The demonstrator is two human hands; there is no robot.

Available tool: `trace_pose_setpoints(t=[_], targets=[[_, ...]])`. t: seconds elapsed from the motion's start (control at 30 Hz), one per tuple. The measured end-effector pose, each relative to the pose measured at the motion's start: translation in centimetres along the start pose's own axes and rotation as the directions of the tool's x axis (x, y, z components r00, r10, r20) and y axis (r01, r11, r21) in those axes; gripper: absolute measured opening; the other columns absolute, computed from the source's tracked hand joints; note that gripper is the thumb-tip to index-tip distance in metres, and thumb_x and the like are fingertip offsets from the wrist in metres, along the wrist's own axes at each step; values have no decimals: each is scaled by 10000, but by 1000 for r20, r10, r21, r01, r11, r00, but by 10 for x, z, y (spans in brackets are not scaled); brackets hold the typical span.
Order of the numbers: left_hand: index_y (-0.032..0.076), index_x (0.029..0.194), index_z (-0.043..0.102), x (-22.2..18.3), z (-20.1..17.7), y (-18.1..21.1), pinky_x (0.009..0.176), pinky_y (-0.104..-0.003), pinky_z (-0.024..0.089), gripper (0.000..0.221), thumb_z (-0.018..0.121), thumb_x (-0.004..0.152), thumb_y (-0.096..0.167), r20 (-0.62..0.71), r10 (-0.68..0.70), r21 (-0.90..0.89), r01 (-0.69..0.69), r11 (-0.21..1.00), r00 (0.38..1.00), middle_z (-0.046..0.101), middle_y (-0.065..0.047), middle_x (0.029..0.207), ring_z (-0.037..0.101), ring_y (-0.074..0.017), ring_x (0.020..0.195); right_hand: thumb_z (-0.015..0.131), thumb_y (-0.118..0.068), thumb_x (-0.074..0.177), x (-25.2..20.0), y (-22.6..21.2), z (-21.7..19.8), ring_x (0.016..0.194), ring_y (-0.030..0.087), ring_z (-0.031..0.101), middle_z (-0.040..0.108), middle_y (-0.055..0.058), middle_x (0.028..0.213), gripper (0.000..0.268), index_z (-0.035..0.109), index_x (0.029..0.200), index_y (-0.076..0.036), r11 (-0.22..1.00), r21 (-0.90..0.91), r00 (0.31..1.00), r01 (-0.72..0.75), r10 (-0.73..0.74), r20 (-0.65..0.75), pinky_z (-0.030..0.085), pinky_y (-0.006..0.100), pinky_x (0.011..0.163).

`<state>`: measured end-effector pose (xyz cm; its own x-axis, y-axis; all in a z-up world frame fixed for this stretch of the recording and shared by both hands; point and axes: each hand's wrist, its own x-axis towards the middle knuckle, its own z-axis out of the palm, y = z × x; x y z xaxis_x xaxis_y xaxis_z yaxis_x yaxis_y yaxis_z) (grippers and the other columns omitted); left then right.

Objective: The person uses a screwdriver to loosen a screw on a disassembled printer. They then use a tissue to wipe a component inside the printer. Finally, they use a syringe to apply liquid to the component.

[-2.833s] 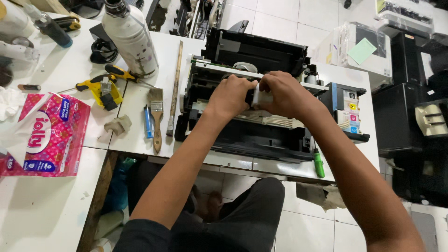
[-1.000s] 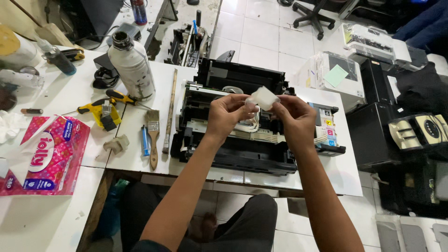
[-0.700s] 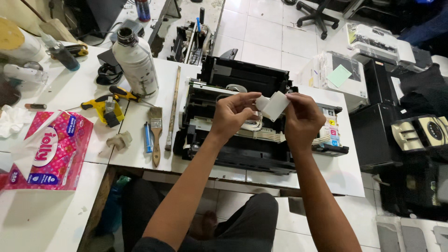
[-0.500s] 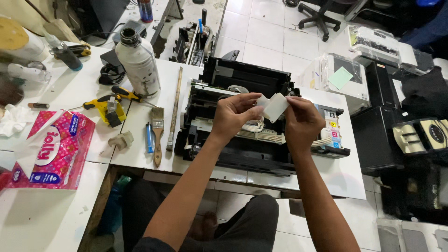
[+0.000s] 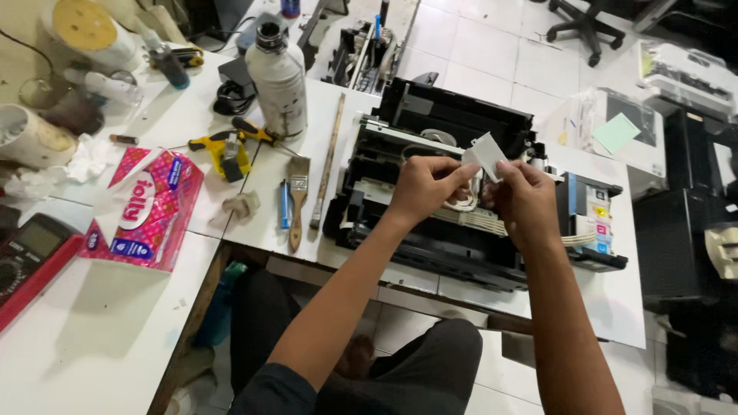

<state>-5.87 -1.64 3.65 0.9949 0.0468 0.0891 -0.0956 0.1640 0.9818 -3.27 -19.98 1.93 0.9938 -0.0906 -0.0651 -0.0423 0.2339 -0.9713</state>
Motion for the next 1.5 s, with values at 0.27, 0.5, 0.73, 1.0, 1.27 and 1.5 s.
trace_pose_setpoints(t=[0.27, 0.5, 0.73, 1.0, 1.27, 1.5], targets=[[242, 1012, 852, 15, -4, -27, 643, -280, 659, 196, 828, 884, 95, -180, 279, 293, -219, 931, 943, 801, -31, 778, 800, -194, 734, 696, -98, 1016, 4, 6, 6, 843, 318, 799, 717, 108, 906, 418, 614, 1413, 0, 999, 39, 990, -16, 10, 139, 711, 391, 697], [166, 998, 843, 9, 4, -42, 747, -353, 691, 139, 814, 937, 44, 92, 644, 674, -524, 521, 759, 746, -6, 929, 784, -243, 825, 764, -75, 1017, 19, 31, -10, 1027, 341, 771, 725, 221, 1168, 499, 613, 1473, 58, 994, 42, 985, 99, -104, 136, 691, 494, 864], [162, 1312, 758, 9, -1, -32, 740, -354, 706, 440, 829, 878, 167, 55, 216, 207, -222, 953, 975, 823, -159, 1075, 826, -293, 920, 767, -17, 1022, 16, 33, -6, 1049, 300, 792, 759, 168, 1162, 403, 650, 1405, -58, 977, 89, 980, 193, -197, 36, 694, 409, 893], [234, 1032, 848, 12, 2, -21, 667, -258, 684, 175, 862, 858, 252, -103, -28, 171, 46, 984, 994, 825, -24, 792, 812, -130, 724, 789, -95, 1034, 6, 19, 9, 953, 218, 761, 756, 138, 1105, 268, 704, 1287, -76, 976, 62, 976, 210, -213, 49, 673, 362, 851], [179, 1023, 846, 20, -10, -24, 647, -275, 687, 173, 886, 861, 223, -178, -20, 54, 30, 998, 984, 825, -72, 798, 820, -177, 719, 785, -62, 1034, 13, 36, -12, 851, 246, 776, 735, 138, 977, 245, 729, 1273, -54, 980, -2, 979, 201, -200, 48, 670, 332, 728], [89, 969, 814, 7, -64, -26, 685, -391, 648, 100, 790, 888, 35, -3, 701, 665, -522, 534, 713, 739, -92, 860, 752, -284, 810, 792, -24, 1038, 1, 33, -11, 793, 245, 760, 733, 176, 942, 227, 764, 1262, -30, 830, -398, 920, 391, -369, 133, 644, 355, 649]])
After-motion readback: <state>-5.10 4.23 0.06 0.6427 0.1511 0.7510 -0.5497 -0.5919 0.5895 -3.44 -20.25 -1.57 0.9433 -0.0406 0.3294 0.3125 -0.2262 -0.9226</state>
